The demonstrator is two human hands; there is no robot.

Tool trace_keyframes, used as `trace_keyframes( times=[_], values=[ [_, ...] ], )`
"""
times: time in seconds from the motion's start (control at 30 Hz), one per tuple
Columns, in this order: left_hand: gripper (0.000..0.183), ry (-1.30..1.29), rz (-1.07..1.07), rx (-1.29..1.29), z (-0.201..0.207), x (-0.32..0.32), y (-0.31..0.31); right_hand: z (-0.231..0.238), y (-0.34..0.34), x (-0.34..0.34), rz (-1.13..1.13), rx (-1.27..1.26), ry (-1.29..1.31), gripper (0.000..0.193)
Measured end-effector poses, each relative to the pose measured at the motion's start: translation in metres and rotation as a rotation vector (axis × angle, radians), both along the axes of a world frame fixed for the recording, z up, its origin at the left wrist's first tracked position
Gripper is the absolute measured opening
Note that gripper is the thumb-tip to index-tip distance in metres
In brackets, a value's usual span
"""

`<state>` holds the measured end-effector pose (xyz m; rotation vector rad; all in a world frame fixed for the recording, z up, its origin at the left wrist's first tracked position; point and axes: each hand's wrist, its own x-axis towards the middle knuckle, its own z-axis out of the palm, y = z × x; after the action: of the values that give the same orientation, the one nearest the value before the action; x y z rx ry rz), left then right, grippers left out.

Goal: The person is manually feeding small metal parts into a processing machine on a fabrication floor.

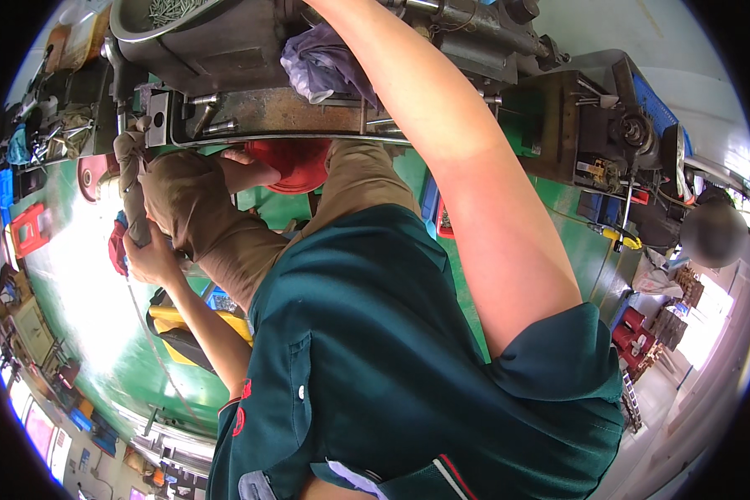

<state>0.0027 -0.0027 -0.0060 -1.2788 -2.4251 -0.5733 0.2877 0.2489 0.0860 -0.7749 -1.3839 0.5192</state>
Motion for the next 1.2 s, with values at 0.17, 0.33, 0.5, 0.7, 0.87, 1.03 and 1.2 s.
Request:
trace_keyframes(
  times=[0.17, 0.33, 0.5, 0.7, 0.87, 1.03, 1.2],
  values=[
    [0.031, 0.015, -0.010, 0.002, -0.0006, -0.0021, 0.0032, 0.0007, 0.0032, 0.0002, -0.003, 0.014, -0.010, 0.030],
    [0.032, 0.005, 0.010, -0.018, 0.0003, -0.0010, 0.0029, 0.0008, 0.0021, 0.0006, 0.000, 0.012, -0.014, 0.031],
    [0.032, 0.006, 0.001, -0.013, -0.0006, -0.0019, 0.0019, -0.0002, 0.0018, 0.0023, -0.008, 0.035, -0.027, 0.032],
    [0.031, 0.001, 0.006, -0.027, -0.0005, -0.0017, 0.0016, 0.0003, 0.0009, 0.0018, -0.008, 0.012, -0.029, 0.033],
    [0.031, -0.007, -0.001, -0.010, -0.0011, -0.0022, 0.0017, -0.0005, 0.0014, 0.0023, -0.004, 0.024, -0.037, 0.033],
    [0.030, 0.020, -0.003, 0.004, -0.0030, -0.0033, 0.0018, 0.0015, 0.0000, 0.0019, -0.019, 0.023, -0.049, 0.031],
    [0.030, 0.007, 0.008, -0.004, -0.0015, -0.0026, 0.0017, 0.0051, -0.0031, 0.0001, -0.009, -0.080, -0.059, 0.030]
  ],
)
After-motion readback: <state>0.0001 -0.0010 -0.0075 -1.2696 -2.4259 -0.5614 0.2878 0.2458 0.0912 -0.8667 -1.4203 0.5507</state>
